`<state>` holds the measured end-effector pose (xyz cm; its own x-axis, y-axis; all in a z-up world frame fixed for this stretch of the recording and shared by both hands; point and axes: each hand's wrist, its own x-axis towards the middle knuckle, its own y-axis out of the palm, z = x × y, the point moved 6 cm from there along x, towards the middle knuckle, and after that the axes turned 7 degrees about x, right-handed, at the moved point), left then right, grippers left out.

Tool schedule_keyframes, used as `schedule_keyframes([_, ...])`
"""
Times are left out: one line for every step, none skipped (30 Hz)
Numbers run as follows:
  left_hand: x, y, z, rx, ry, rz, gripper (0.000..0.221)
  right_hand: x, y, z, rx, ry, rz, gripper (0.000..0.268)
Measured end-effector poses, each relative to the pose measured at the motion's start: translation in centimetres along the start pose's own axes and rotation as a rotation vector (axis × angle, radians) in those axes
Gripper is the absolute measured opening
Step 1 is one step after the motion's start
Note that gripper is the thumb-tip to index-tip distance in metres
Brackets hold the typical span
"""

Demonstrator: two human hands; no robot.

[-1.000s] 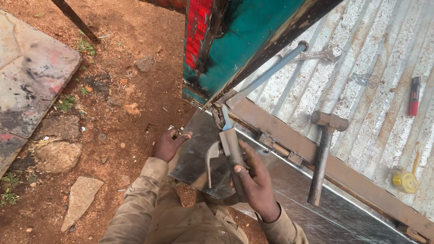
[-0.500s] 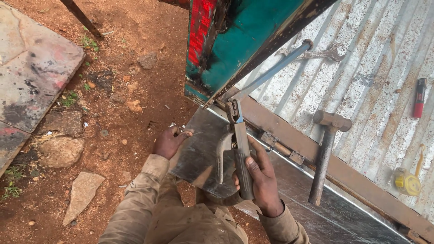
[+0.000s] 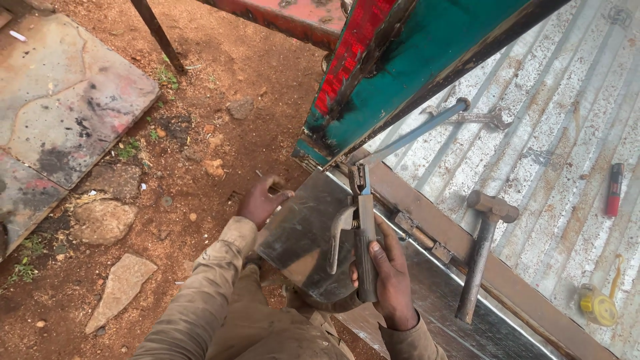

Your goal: Measure, fit, and weld a metal sheet to a truck bed frame.

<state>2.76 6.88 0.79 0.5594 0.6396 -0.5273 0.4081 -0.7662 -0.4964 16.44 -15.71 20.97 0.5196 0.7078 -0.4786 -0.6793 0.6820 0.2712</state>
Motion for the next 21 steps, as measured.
schedule_keyframes([1.7,-2.1,0.0,-0.185,0.046,-0.083,0.038,-0.2,0.2,0.0,0.001,0.012,-0.027,0.058])
schedule_keyframes([3.3,-4.3,0.0,-0.370,0.093,-0.163,0.044,-0.4,0.3,0.1,0.003,0.023,-0.054,0.058])
schedule_keyframes([4.6,-7.7,-1.9,-0.363,0.108,-0.152,0.044,-0.6,0.5,0.1,0.011,0.011,-0.067,0.058])
schedule_keyframes([6.0,-11.3,-3.5,-0.706,0.078,-0.188,0.055,-0.8,0.7,0.0,0.023,0.022,-0.086,0.058])
schedule_keyframes([7.5,-14.7,-5.4,-1.048,0.047,-0.214,0.070,-1.0,0.7,-0.2,0.038,0.029,-0.106,0.058])
schedule_keyframes([9.4,-16.9,-7.0,-1.039,0.063,-0.195,0.070,-0.9,0.9,-0.1,0.048,0.011,-0.121,0.058])
schedule_keyframes([11.2,-18.8,-8.9,-1.195,0.117,-0.137,0.071,-1.0,1.1,-0.3,0.070,0.013,-0.131,0.057])
schedule_keyframes([13.1,-20.6,-10.8,-1.351,0.168,-0.074,0.072,-1.1,1.2,-0.5,0.092,0.015,-0.141,0.057])
schedule_keyframes([16.1,-20.8,-11.0,-1.337,0.167,-0.047,0.072,-1.3,1.4,-0.5,0.108,0.007,-0.164,0.057])
schedule_keyframes([19.0,-21.1,-11.5,-1.446,0.236,0.000,0.062,-1.5,1.6,-0.6,0.141,0.011,-0.169,0.057])
schedule_keyframes([22.0,-21.3,-12.3,-1.558,0.307,0.047,0.054,-1.5,1.7,-0.6,0.172,0.012,-0.170,0.056])
schedule_keyframes([23.1,-21.2,-12.2,-1.546,0.306,0.073,0.054,-1.8,1.7,-0.6,0.186,0.001,-0.190,0.056])
schedule_keyframes([24.3,-21.5,-12.0,-1.658,0.332,0.096,0.045,-1.8,1.7,-0.7,0.197,0.003,-0.182,0.056])
schedule_keyframes([25.6,-21.8,-11.8,-1.769,0.355,0.119,0.038,-1.8,1.8,-0.7,0.207,0.003,-0.174,0.056])
schedule_keyframes([25.9,-22.1,-12.0,-1.762,0.354,0.133,0.038,-1.8,1.8,-0.8,0.215,-0.003,-0.183,0.056])
schedule_keyframes([26.4,-22.2,-11.8,-1.795,0.310,0.115,0.034,-1.8,1.9,-0.9,0.201,-0.002,-0.181,0.056])
schedule_keyframes([26.9,-22.4,-11.5,-1.828,0.265,0.094,0.030,-1.8,1.9,-1.0,0.184,0.001,-0.178,0.056])
schedule_keyframes([26.1,-22.2,-12.1,-1.822,0.262,0.104,0.030,-1.8,2.1,-1.0,0.192,-0.002,-0.186,0.056])
schedule_keyframes([25.3,-22.2,-12.4,-1.824,0.259,0.080,0.030,-1.9,2.2,-0.9,0.169,-0.009,-0.186,0.056])
schedule_keyframes([24.5,-22.2,-12.7,-1.826,0.257,0.056,0.029,-1.9,2.4,-0.8,0.146,-0.016,-0.186,0.056])
schedule_keyframes([23.9,-21.9,-12.3,-1.823,0.256,0.058,0.029,-2.1,2.4,-1.0,0.148,-0.016,-0.187,0.056])
